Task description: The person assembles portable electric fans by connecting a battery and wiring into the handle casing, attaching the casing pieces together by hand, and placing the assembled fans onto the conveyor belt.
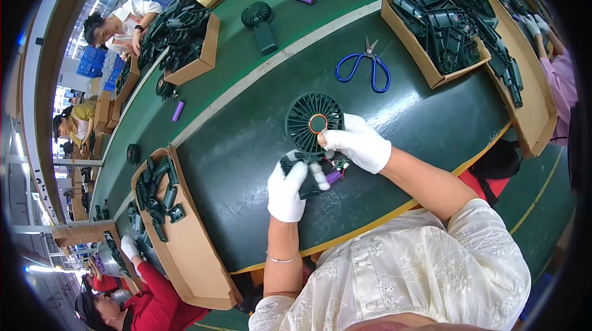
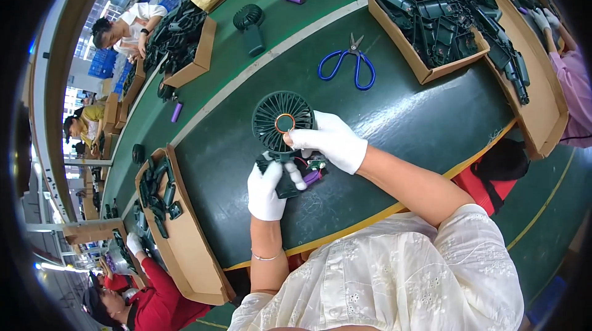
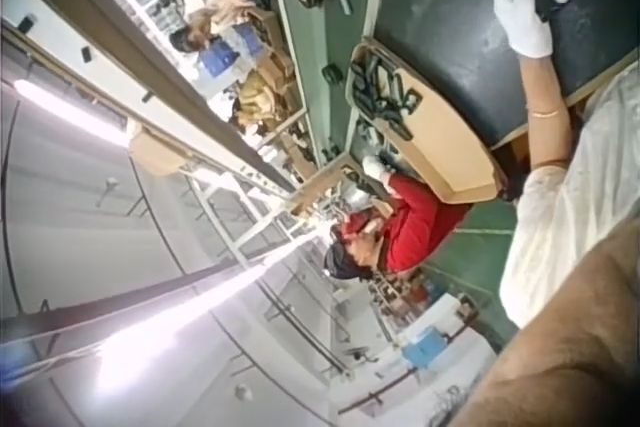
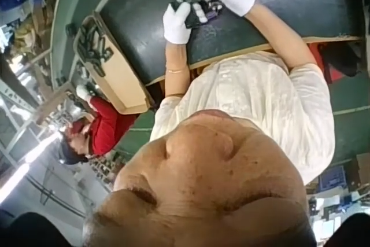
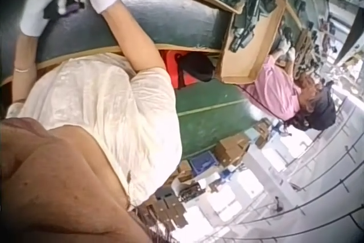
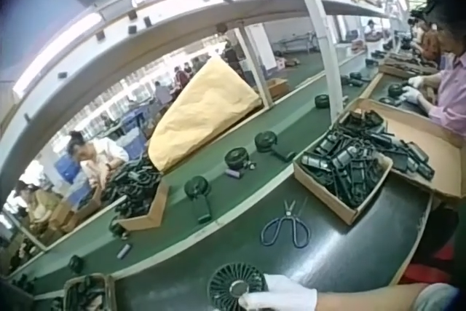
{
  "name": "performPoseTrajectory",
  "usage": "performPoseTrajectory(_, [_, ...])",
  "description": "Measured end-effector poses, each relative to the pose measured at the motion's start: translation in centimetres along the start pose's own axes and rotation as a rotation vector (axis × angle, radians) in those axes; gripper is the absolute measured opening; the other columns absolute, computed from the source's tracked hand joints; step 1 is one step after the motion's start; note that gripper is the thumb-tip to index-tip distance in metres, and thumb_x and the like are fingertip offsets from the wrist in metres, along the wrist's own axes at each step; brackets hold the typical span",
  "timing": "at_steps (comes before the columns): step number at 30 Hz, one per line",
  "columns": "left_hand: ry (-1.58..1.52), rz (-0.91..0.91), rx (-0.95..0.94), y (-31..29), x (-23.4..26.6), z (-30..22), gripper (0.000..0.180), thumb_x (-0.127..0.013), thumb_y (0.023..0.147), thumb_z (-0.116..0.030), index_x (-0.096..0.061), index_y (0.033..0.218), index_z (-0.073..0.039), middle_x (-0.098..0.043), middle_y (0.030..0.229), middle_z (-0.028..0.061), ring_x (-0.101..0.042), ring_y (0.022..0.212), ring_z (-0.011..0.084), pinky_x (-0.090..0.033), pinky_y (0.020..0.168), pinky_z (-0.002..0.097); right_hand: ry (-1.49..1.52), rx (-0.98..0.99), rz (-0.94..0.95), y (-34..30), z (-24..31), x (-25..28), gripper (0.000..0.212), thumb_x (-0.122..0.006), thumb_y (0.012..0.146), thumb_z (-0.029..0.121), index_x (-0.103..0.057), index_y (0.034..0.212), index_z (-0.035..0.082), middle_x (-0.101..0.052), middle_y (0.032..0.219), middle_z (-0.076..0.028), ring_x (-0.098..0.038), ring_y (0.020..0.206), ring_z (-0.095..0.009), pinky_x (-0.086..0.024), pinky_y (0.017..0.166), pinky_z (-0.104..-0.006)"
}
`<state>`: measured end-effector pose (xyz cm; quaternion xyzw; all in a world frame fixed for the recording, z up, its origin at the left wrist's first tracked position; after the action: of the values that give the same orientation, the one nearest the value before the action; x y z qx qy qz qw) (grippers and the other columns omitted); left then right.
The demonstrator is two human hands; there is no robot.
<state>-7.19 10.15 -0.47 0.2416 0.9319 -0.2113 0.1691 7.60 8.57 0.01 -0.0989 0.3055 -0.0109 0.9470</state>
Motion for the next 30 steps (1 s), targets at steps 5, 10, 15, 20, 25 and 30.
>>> performPoseTrajectory(5, [0.140,-0.053,0.025,-0.5,-0.7,0.0,0.018,-0.054,0.096,-0.007,-0.056,0.109,0.005,-0.067,0.092,0.0157,-0.065,0.069,0.0202,-0.058,0.064,0.0340,-0.207,-0.027,-0.042,-0.3,0.7,-1.0,0.026,-0.068,0.089,0.020,-0.062,0.108,0.004,-0.064,0.094,0.000,-0.055,0.083,-0.007,-0.047,0.076,-0.0253])
performPoseTrajectory(10, [0.349,0.059,-0.020,-0.8,-1.5,-0.5,0.018,-0.055,0.096,-0.008,-0.054,0.108,0.005,-0.068,0.092,0.0147,-0.064,0.068,0.0187,-0.056,0.064,0.0327,-0.172,0.030,-0.044,-0.6,0.6,-1.5,0.028,-0.069,0.088,0.019,-0.062,0.110,0.003,-0.064,0.095,-0.002,-0.057,0.084,-0.008,-0.048,0.077,-0.0260])
performPoseTrajectory(15, [0.310,0.059,-0.025,-1.2,-1.5,-0.4,0.024,-0.052,0.099,-0.011,-0.052,0.117,0.005,-0.069,0.093,0.0140,-0.066,0.069,0.0189,-0.057,0.067,0.0324,-0.170,-0.028,-0.024,-0.7,0.0,-1.7,0.030,-0.069,0.088,0.018,-0.061,0.112,0.002,-0.065,0.098,-0.004,-0.059,0.083,-0.009,-0.051,0.074,-0.0270])
performPoseTrajectory(20, [0.329,-0.044,0.081,-1.5,-0.5,0.2,0.026,-0.051,0.099,-0.015,-0.057,0.118,0.003,-0.069,0.096,0.0153,-0.067,0.074,0.0215,-0.056,0.070,0.0331,-0.141,-0.110,0.118,-0.4,-0.9,-2.8,0.037,-0.065,0.092,0.014,-0.050,0.120,-0.005,-0.066,0.091,-0.012,-0.065,0.061,-0.018,-0.055,0.058,-0.0323])
performPoseTrajectory(25, [0.641,-0.332,-0.457,-2.3,2.0,-4.7,0.030,-0.044,0.101,-0.016,-0.064,0.110,0.005,-0.068,0.099,0.0144,-0.065,0.085,0.0201,-0.052,0.079,0.0315,-0.327,-0.187,0.313,-0.8,-3.2,-4.6,0.043,-0.062,0.090,0.012,-0.049,0.130,0.000,-0.063,0.097,-0.010,-0.066,0.079,-0.019,-0.057,0.067,-0.0332])
performPoseTrajectory(30, [0.260,-0.294,-0.389,-2.0,4.1,-3.8,0.036,-0.040,0.105,-0.027,-0.055,0.116,0.004,-0.064,0.098,0.0110,-0.063,0.082,0.0197,-0.054,0.073,0.0323,-0.393,-0.472,0.407,-1.8,-3.5,-4.6,0.029,-0.066,0.089,0.020,-0.061,0.112,0.003,-0.066,0.089,-0.008,-0.063,0.071,-0.012,-0.050,0.058,-0.0245])
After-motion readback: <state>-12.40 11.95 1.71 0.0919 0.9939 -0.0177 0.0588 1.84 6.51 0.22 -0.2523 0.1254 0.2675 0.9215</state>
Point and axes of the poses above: each hand's wrist, its own y-axis towards the middle knuckle, its own x-axis out of the back of the hand, z = x × y, the point moved 9 cm from there along y, towards the middle knuckle
